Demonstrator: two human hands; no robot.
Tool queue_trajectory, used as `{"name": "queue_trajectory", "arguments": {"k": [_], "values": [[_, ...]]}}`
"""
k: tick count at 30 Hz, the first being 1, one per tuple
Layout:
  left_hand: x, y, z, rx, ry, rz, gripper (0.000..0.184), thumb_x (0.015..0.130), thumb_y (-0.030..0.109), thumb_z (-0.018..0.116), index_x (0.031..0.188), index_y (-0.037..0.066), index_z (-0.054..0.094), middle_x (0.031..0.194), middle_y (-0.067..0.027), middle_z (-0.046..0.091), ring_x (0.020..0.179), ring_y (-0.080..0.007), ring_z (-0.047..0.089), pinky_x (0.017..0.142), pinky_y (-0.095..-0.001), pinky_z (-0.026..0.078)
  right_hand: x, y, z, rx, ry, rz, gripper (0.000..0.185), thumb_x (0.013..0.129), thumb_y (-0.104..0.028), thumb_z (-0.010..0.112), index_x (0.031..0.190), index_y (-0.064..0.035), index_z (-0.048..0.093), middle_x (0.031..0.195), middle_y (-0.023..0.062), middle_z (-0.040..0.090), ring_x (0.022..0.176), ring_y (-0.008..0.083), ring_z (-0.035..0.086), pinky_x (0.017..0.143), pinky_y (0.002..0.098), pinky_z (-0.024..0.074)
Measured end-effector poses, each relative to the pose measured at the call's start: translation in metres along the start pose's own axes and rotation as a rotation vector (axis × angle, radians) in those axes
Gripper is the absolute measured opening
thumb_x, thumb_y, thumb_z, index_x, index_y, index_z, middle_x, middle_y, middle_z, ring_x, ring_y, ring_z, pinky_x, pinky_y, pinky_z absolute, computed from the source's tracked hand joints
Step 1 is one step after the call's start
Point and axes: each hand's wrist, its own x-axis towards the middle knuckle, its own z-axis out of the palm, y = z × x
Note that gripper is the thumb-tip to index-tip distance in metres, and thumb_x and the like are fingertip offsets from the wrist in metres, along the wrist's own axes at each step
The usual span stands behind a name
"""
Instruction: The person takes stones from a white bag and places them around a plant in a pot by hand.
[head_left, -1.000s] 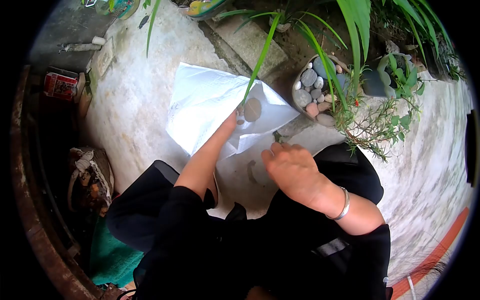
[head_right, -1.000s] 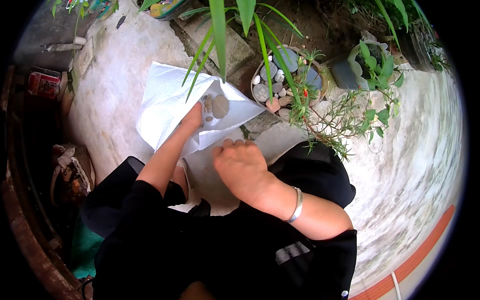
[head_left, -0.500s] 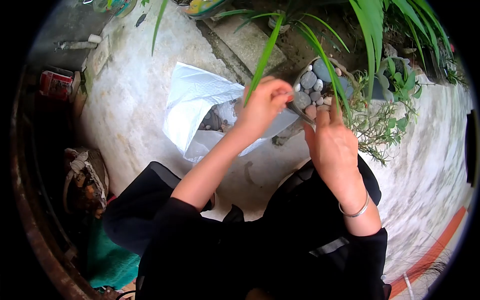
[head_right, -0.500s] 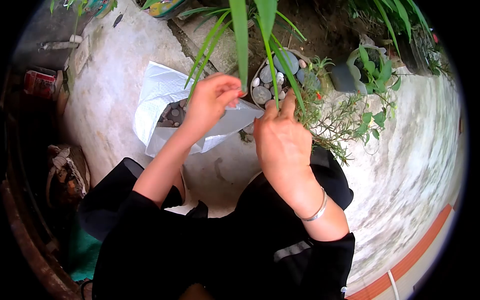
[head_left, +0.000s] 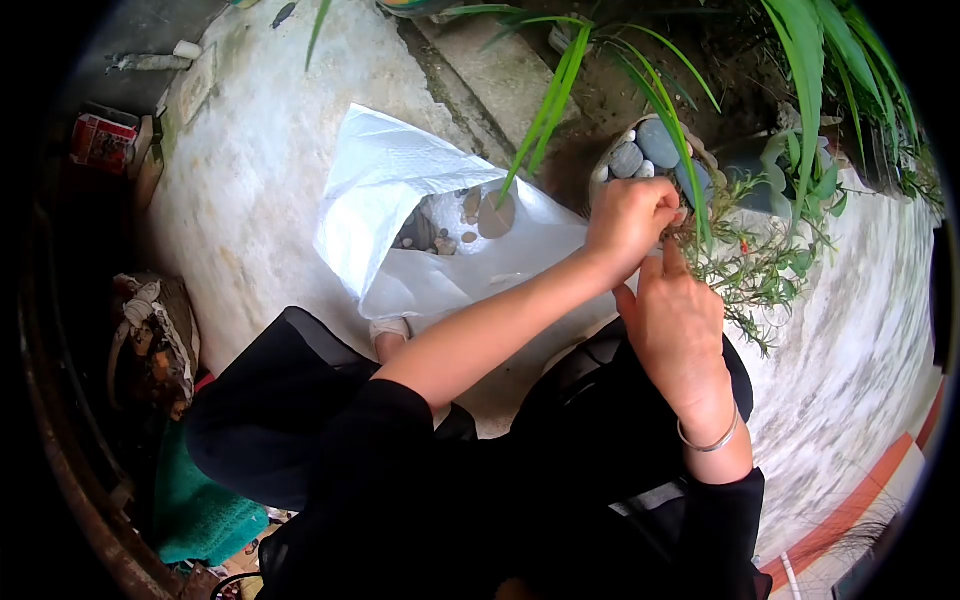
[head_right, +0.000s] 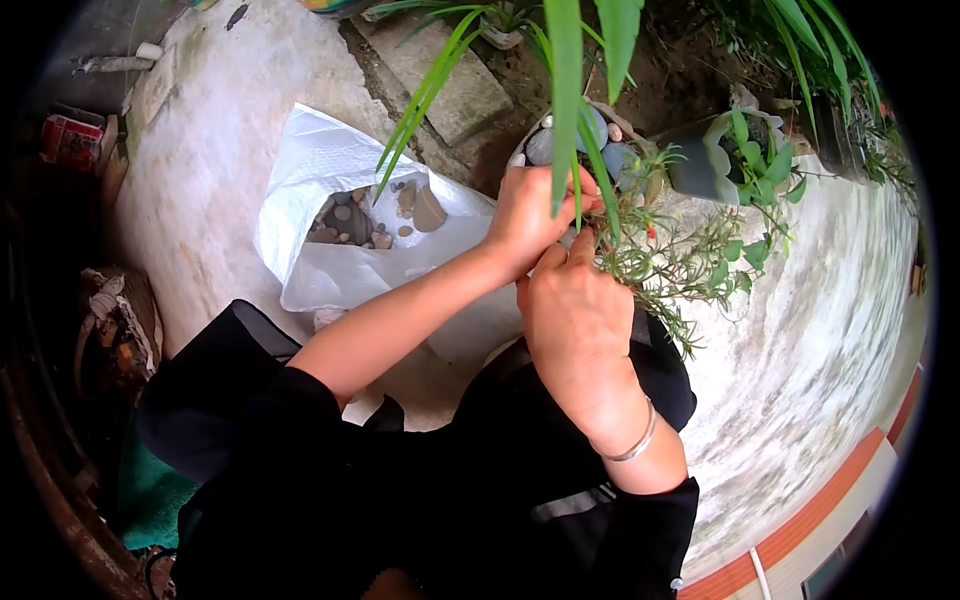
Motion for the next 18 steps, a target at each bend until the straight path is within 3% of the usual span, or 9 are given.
{"name": "queue_trajectory", "arguments": {"k": [2, 4, 5, 13, 15, 18], "values": [[0.002, -0.003, 0.008, 0.101, 0.041, 0.072, 0.009, 0.070, 0.009, 0.067, 0.070, 0.004, 0.059, 0.069, -0.0128, 0.061, 0.063, -0.0333, 0.059, 0.055, -0.0422, 0.046, -0.001, 0.002, 0.003, 0.000, -0.022, 0.001, 0.028, 0.075, -0.022, 0.067, 0.081, 0.0023, 0.054, 0.100, 0.0232, 0.058, 0.065, 0.0327, 0.063, 0.056, 0.0383, 0.0515], [0.004, -0.005, 0.011, 0.159, 0.055, 0.119, 0.009, 0.071, 0.010, 0.066, 0.070, 0.004, 0.058, 0.069, -0.0123, 0.061, 0.062, -0.0332, 0.059, 0.055, -0.0427, 0.046, -0.001, 0.002, 0.004, -0.019, 0.091, -0.070, 0.015, 0.073, -0.012, 0.060, 0.072, 0.0017, 0.056, 0.082, 0.0172, 0.057, 0.058, 0.0258, 0.062, 0.048, 0.0332, 0.0510], [0.005, -0.006, 0.013, 0.217, 0.070, 0.165, 0.009, 0.072, 0.010, 0.065, 0.070, 0.005, 0.057, 0.069, -0.0118, 0.061, 0.062, -0.0330, 0.059, 0.055, -0.0432, 0.046, -0.002, 0.002, 0.004, -0.019, 0.092, -0.068, 0.015, 0.073, -0.012, 0.060, 0.072, 0.0017, 0.056, 0.082, 0.0172, 0.057, 0.058, 0.0258, 0.062, 0.048, 0.0332, 0.0510], [0.005, -0.023, 0.026, 0.243, 0.085, 0.232, 0.006, 0.075, 0.012, 0.058, 0.071, 0.007, 0.056, 0.066, -0.0111, 0.061, 0.060, -0.0325, 0.061, 0.052, -0.0449, 0.047, -0.003, 0.005, 0.005, -0.026, 0.061, -0.079, 0.017, 0.073, -0.014, 0.062, 0.072, 0.0017, 0.056, 0.089, 0.0189, 0.058, 0.058, 0.0254, 0.064, 0.048, 0.0320, 0.0515], [0.003, -0.020, 0.024, 0.501, 0.036, 0.288, 0.003, 0.073, 0.011, 0.056, 0.072, 0.009, 0.057, 0.066, -0.0088, 0.060, 0.060, -0.0311, 0.062, 0.051, -0.0431, 0.047, -0.003, 0.004, 0.003, -0.006, 0.039, -0.079, 0.018, 0.073, -0.015, 0.063, 0.073, 0.0019, 0.056, 0.094, 0.0211, 0.058, 0.059, 0.0261, 0.064, 0.049, 0.0325, 0.0518], [-0.001, -0.015, 0.017, 0.527, 0.006, 0.303, 0.002, 0.070, 0.010, 0.055, 0.072, 0.008, 0.056, 0.070, -0.0071, 0.059, 0.064, -0.0285, 0.061, 0.053, -0.0411, 0.047, -0.003, 0.004, 0.002, 0.026, 0.021, -0.088, 0.021, 0.072, -0.017, 0.065, 0.076, 0.0022, 0.056, 0.103, 0.0253, 0.057, 0.061, 0.0279, 0.065, 0.052, 0.0335, 0.0523]]}}
